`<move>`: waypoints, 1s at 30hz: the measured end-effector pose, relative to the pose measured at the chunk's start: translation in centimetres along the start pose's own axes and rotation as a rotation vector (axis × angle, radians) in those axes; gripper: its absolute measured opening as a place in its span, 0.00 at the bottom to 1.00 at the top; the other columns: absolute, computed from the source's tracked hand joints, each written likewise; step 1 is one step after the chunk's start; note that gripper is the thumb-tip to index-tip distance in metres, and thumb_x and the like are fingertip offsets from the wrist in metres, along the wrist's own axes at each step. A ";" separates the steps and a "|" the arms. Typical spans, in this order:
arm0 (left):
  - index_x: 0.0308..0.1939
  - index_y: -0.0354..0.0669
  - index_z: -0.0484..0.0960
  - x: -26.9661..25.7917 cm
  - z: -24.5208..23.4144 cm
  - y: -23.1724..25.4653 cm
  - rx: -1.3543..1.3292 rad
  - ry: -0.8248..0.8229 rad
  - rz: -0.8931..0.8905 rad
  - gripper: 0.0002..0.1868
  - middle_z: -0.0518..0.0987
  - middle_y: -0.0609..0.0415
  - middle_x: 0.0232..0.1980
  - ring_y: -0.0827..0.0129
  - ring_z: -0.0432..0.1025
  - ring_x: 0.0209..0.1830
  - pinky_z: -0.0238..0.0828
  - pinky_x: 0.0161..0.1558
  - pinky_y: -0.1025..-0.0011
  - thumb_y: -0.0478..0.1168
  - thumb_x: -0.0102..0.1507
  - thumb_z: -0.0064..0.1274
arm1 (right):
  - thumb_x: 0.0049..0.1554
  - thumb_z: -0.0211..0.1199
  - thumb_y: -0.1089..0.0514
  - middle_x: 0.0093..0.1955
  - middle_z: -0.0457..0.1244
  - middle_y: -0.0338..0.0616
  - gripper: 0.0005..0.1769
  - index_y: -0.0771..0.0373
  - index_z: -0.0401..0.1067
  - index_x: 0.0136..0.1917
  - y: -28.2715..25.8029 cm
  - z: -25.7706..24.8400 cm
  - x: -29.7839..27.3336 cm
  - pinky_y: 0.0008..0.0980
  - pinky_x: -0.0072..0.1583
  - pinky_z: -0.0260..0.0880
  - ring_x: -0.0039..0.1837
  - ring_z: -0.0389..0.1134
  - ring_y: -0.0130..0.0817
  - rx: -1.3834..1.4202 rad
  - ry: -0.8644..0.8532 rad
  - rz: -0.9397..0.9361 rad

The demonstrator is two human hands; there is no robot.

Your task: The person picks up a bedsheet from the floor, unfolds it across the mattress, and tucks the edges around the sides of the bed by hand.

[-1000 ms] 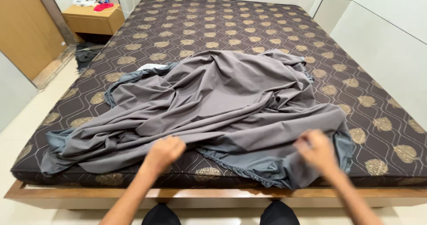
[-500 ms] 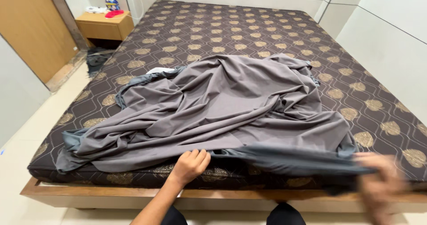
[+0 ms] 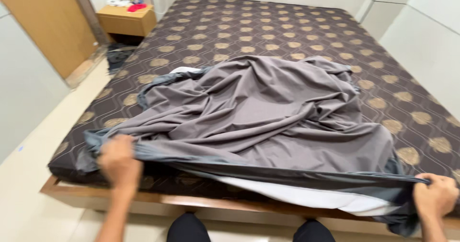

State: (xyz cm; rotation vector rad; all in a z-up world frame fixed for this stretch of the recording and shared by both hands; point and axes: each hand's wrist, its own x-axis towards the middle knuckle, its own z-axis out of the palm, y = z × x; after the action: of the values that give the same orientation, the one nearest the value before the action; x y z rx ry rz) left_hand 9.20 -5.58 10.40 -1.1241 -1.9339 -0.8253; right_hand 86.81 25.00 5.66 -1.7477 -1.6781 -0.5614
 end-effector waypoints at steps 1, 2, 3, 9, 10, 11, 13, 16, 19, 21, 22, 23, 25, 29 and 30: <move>0.45 0.43 0.78 0.2 -1.0 -2.2 0.036 0.014 -0.103 0.12 0.77 0.50 0.44 0.53 0.71 0.41 0.68 0.47 0.56 0.27 0.61 0.48 | 0.62 0.63 0.55 0.51 0.63 0.45 0.07 0.47 0.82 0.47 -0.5 0.4 0.3 0.41 0.59 0.69 0.55 0.66 0.47 -0.033 0.023 -0.006; 0.45 0.43 0.78 0.1 -1.5 -3.6 0.043 0.020 -0.106 0.12 0.77 0.50 0.44 0.53 0.71 0.41 0.68 0.47 0.56 0.27 0.61 0.48 | 0.62 0.65 0.53 0.51 0.64 0.48 0.06 0.48 0.82 0.48 -1.0 0.6 0.6 0.45 0.58 0.69 0.56 0.67 0.50 0.020 -0.077 0.071; 0.45 0.44 0.78 -0.2 -2.2 -4.9 0.018 0.011 -0.114 0.14 0.78 0.50 0.47 0.49 0.72 0.44 0.69 0.48 0.55 0.27 0.58 0.48 | 0.63 0.66 0.51 0.50 0.64 0.50 0.06 0.50 0.82 0.48 -1.4 0.8 1.0 0.50 0.58 0.69 0.56 0.69 0.53 0.072 -0.177 0.147; 0.55 0.50 0.82 -2.3 -3.3 -4.8 -0.307 -0.535 -0.268 0.31 0.79 0.39 0.38 0.41 0.76 0.42 0.73 0.44 0.56 0.24 0.50 0.46 | 0.34 0.78 0.60 0.74 0.59 0.46 0.43 0.49 0.71 0.64 -11.0 1.7 0.2 0.40 0.73 0.58 0.74 0.59 0.46 0.429 -0.768 -0.561; 0.54 0.48 0.81 -2.4 -4.1 -3.8 -0.512 -0.542 -0.273 0.29 0.82 0.41 0.38 0.43 0.79 0.43 0.75 0.42 0.59 0.24 0.51 0.42 | 0.35 0.77 0.58 0.75 0.57 0.48 0.46 0.50 0.67 0.67 -13.3 0.9 -0.8 0.43 0.72 0.56 0.75 0.58 0.48 0.603 -0.766 -0.626; 0.54 0.48 0.81 -2.6 -5.1 -2.4 -0.510 -0.543 -0.275 0.29 0.82 0.41 0.38 0.43 0.79 0.43 0.75 0.42 0.59 0.24 0.51 0.42 | 0.37 0.77 0.56 0.76 0.56 0.51 0.48 0.52 0.64 0.70 -15.6 0.1 -1.8 0.47 0.72 0.54 0.76 0.56 0.50 0.781 -0.756 -0.686; 0.42 0.48 0.82 -3.0 -6.5 1.1 -0.879 -0.550 -0.288 0.17 0.82 0.47 0.32 0.43 0.78 0.32 0.74 0.34 0.59 0.34 0.50 0.63 | 0.38 0.82 0.50 0.76 0.53 0.57 0.53 0.55 0.60 0.73 -19.6 -1.5 -3.7 0.49 0.71 0.49 0.76 0.52 0.56 0.836 -0.826 -0.825; 0.47 0.53 0.83 -3.1 -6.7 4.0 -0.508 -0.930 -0.091 0.25 0.84 0.43 0.33 0.48 0.80 0.37 0.75 0.37 0.60 0.33 0.46 0.54 | 0.39 0.80 0.49 0.71 0.60 0.48 0.54 0.48 0.62 0.76 -23.4 -1.9 -6.0 0.40 0.66 0.62 0.68 0.61 0.48 0.511 -1.023 -0.747; 0.53 0.54 0.76 -2.4 -3.6 3.9 -0.451 -0.819 0.131 0.24 0.85 0.47 0.34 0.45 0.79 0.36 0.71 0.35 0.53 0.40 0.53 0.60 | 0.47 0.73 0.42 0.49 0.71 0.37 0.29 0.43 0.74 0.62 -24.1 -0.1 -7.7 0.33 0.58 0.72 0.56 0.72 0.36 0.260 -1.021 -0.563; 0.79 0.56 0.57 -1.6 -1.5 2.6 -0.125 -0.930 -0.091 0.44 0.84 0.45 0.42 0.48 0.77 0.45 0.72 0.48 0.53 0.38 0.58 0.53 | 0.51 0.71 0.44 0.45 0.71 0.38 0.20 0.48 0.76 0.56 -23.3 0.9 -8.2 0.35 0.54 0.72 0.51 0.73 0.38 0.331 -1.062 -0.532; 0.79 0.56 0.57 -1.3 -0.6 2.2 -0.130 -0.932 -0.087 0.44 0.84 0.45 0.42 0.48 0.77 0.45 0.72 0.48 0.53 0.38 0.58 0.53 | 0.54 0.69 0.45 0.40 0.71 0.40 0.14 0.53 0.78 0.49 -22.6 1.3 -8.4 0.38 0.50 0.73 0.45 0.73 0.41 0.400 -1.097 -0.494; 0.77 0.58 0.58 -0.9 0.2 2.0 -0.129 -0.826 -0.034 0.46 0.80 0.47 0.52 0.50 0.73 0.54 0.70 0.54 0.52 0.39 0.54 0.55 | 0.54 0.69 0.45 0.40 0.71 0.40 0.14 0.53 0.78 0.49 -22.2 1.7 -8.4 0.38 0.50 0.73 0.45 0.73 0.41 0.396 -1.097 -0.489; 0.75 0.61 0.59 0.1 2.2 1.9 -0.138 -0.726 0.025 0.48 0.75 0.49 0.63 0.52 0.70 0.64 0.68 0.60 0.50 0.39 0.50 0.56 | 0.57 0.65 0.47 0.46 0.72 0.39 0.12 0.52 0.75 0.51 -21.4 2.4 -8.3 0.38 0.52 0.73 0.51 0.72 0.42 0.497 -0.982 -0.606; 0.75 0.75 0.50 2.6 6.6 1.2 0.213 -0.931 0.042 0.54 0.51 0.47 0.80 0.41 0.46 0.80 0.44 0.67 0.29 0.51 0.50 0.66 | 0.58 0.61 0.51 0.52 0.66 0.44 0.10 0.57 0.72 0.49 -20.0 4.0 -6.0 0.40 0.57 0.71 0.58 0.68 0.44 0.575 -0.804 -0.644; 0.77 0.79 0.46 2.9 8.0 1.1 0.228 -1.036 0.001 0.57 0.48 0.47 0.81 0.39 0.43 0.80 0.40 0.67 0.25 0.53 0.51 0.67 | 0.59 0.58 0.51 0.62 0.62 0.46 0.10 0.57 0.70 0.51 -19.8 5.0 -4.8 0.46 0.61 0.69 0.64 0.65 0.50 0.565 -0.646 -0.644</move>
State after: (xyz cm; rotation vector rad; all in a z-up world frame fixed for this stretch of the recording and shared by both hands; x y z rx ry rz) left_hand 6.97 2.55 8.88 -1.5677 -2.7352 0.0668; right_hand 66.15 24.63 1.89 -0.9970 -2.5524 0.2647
